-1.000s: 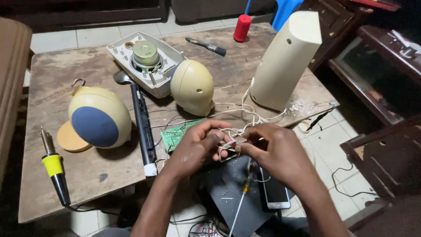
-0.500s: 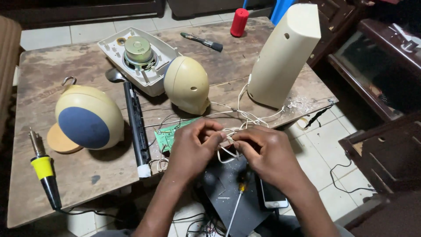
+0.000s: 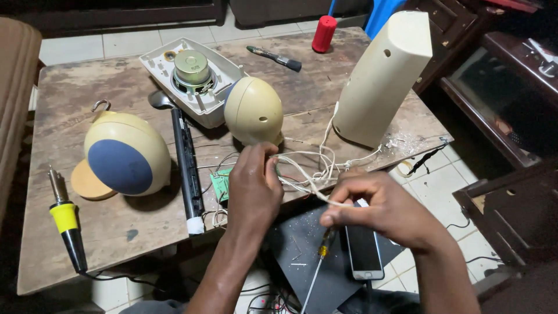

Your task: Assembling and wiring internal components of a speaker system on a workshop table.

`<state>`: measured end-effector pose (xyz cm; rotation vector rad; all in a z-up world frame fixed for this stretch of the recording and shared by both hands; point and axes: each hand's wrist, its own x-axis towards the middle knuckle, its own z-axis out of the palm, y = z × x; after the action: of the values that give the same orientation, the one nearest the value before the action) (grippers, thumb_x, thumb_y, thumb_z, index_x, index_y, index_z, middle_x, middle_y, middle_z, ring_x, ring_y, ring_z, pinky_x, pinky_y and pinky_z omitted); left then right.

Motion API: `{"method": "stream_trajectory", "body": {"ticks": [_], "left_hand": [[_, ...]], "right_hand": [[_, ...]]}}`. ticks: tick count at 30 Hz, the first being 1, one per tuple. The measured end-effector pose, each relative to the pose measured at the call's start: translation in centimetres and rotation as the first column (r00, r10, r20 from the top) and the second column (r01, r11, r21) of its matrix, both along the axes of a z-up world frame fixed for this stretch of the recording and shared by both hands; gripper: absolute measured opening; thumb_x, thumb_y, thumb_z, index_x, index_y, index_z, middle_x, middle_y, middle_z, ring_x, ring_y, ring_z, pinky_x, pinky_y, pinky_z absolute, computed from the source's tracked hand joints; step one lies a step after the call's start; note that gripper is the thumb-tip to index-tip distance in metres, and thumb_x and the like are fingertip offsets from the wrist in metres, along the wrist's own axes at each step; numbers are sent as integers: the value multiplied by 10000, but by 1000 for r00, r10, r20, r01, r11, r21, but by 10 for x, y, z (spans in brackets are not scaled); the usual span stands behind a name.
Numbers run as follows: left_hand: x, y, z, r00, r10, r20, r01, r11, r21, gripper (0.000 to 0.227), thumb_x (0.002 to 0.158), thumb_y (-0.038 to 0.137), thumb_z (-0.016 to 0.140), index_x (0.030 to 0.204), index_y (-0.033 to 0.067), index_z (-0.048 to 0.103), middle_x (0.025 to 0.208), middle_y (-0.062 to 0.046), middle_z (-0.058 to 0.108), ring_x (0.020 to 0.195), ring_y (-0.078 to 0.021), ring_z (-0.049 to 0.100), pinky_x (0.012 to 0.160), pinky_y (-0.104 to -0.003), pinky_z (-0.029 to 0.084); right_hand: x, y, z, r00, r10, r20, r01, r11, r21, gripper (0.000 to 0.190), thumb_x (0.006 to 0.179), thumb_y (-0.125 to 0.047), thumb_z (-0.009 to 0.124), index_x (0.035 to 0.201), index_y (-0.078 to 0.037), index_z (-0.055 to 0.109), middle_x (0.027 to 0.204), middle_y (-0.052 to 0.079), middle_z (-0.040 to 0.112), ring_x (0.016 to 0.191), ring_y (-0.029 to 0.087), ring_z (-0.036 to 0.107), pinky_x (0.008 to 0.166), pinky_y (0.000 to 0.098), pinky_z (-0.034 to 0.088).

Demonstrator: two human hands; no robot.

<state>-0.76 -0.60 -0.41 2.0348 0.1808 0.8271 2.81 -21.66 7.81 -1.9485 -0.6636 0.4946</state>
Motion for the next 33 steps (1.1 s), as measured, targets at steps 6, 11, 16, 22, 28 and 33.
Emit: {"method": "stream_trajectory", "body": {"ticks": [6, 11, 16, 22, 28, 33], "left_hand": [[2, -9, 13, 995, -51, -80, 56, 997, 54, 189, 923, -58, 629, 1097, 11, 656, 1008, -134, 659, 901, -267, 684, 776, -360, 627], [6, -5, 1, 992, -27, -127, 38, 996, 85, 173, 919, -55, 624, 1072, 16, 665, 985, -134, 652, 845, -288, 683, 689, -405, 592], [9, 2, -6, 976, 10, -216, 7, 997, 78, 225, 913, -59, 610, 1119, 4, 675, 1022, -132, 646, 854, -286, 684, 743, -405, 637], [13, 1, -16, 974, 5, -228, 18, 995, 101, 257, 909, -37, 641, 1159, 11, 673, 1068, -135, 662, 910, -280, 698, 855, -391, 643], [11, -1, -6, 961, -8, -276, 19, 999, 36, 226, 921, -40, 614, 1134, 1, 677, 1119, -153, 671, 914, -276, 711, 873, -381, 660], [-8, -10, 33, 939, -96, -331, 17, 972, -234, 281, 882, 97, 525, 998, 135, 778, 1089, -63, 705, 961, -222, 674, 800, -363, 535]], "right_hand": [[21, -29, -11, 952, 283, -121, -167, 805, 569, 508, 823, -499, 843, 881, -7, 732, 706, 46, 602, 841, 243, 580, 776, 390, 514], [15, -26, 10, 972, 102, -209, -33, 950, 310, 604, 848, -520, 685, 955, 63, 802, 628, 243, 751, 403, 102, 511, 324, 169, 293], [18, -53, 27, 889, 366, -277, -59, 690, 722, 702, 1093, -540, 543, 1222, 140, 661, 444, -26, 412, 413, 153, 532, 468, 240, 357], [8, -81, 45, 959, 271, 81, -223, 550, 805, 378, 1163, -457, 781, 1083, -88, 783, 810, 64, 600, 921, 262, 542, 817, 360, 426], [-2, -95, 57, 988, -138, 75, 86, 873, 481, 711, 951, -699, 796, 861, 3, 731, 640, 266, 682, 524, 319, 777, 236, 139, 439], [-2, -32, 54, 952, -279, -127, 295, 945, 140, 263, 847, -108, 729, 805, 150, 756, 567, 297, 723, 412, 301, 644, 374, 342, 495]]}}
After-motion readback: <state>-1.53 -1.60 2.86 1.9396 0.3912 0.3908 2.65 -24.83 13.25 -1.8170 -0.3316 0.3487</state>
